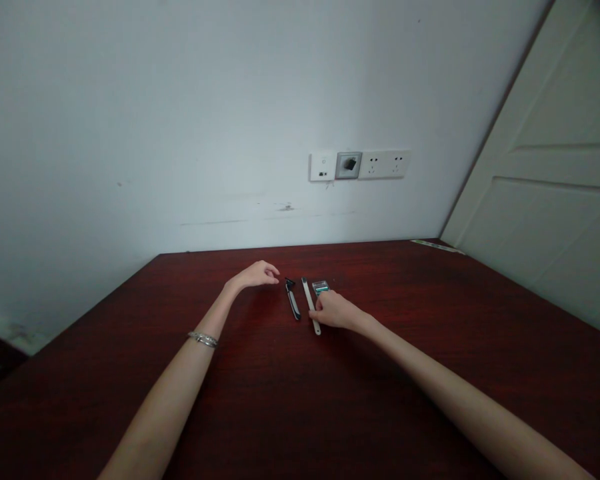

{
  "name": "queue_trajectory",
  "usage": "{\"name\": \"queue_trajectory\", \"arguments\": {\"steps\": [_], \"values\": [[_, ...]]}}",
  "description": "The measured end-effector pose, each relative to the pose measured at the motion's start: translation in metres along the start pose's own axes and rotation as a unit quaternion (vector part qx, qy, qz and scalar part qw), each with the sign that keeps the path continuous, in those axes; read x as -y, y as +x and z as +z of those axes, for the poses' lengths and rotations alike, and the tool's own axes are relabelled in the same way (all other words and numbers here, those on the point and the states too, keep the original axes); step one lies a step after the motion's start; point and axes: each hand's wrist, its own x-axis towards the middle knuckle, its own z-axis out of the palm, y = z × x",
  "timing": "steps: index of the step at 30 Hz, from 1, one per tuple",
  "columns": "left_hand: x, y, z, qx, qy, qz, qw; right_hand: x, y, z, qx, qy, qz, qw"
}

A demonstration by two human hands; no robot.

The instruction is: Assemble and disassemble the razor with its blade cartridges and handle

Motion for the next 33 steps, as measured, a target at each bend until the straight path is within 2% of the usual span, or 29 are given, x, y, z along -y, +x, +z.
{"name": "queue_trajectory", "arguments": {"steps": [5,15,21,29,33], "values": [[-0.001,0.0,0.003,-0.002,-0.003,0.0,1.0,-0.001,-0.001,-0.006,-0.008,0.018,-0.007,1.0],[-0.006,-0.003,0.012,-0.005,-0.028,0.009,1.0,-0.021,-0.002,-0.04,-0.08,0.098,-0.005,0.992],[-0.007,0.002,0.022,-0.009,-0.037,0.007,0.999,-0.025,-0.002,-0.044,-0.091,0.111,-0.004,0.99],[-0.01,0.005,0.031,-0.021,-0.028,-0.073,0.997,-0.025,-0.003,-0.044,-0.093,0.117,0.007,0.989],[-0.024,-0.002,0.025,0.05,-0.038,-0.134,0.989,-0.02,-0.005,-0.042,-0.078,0.126,0.019,0.989]]}}
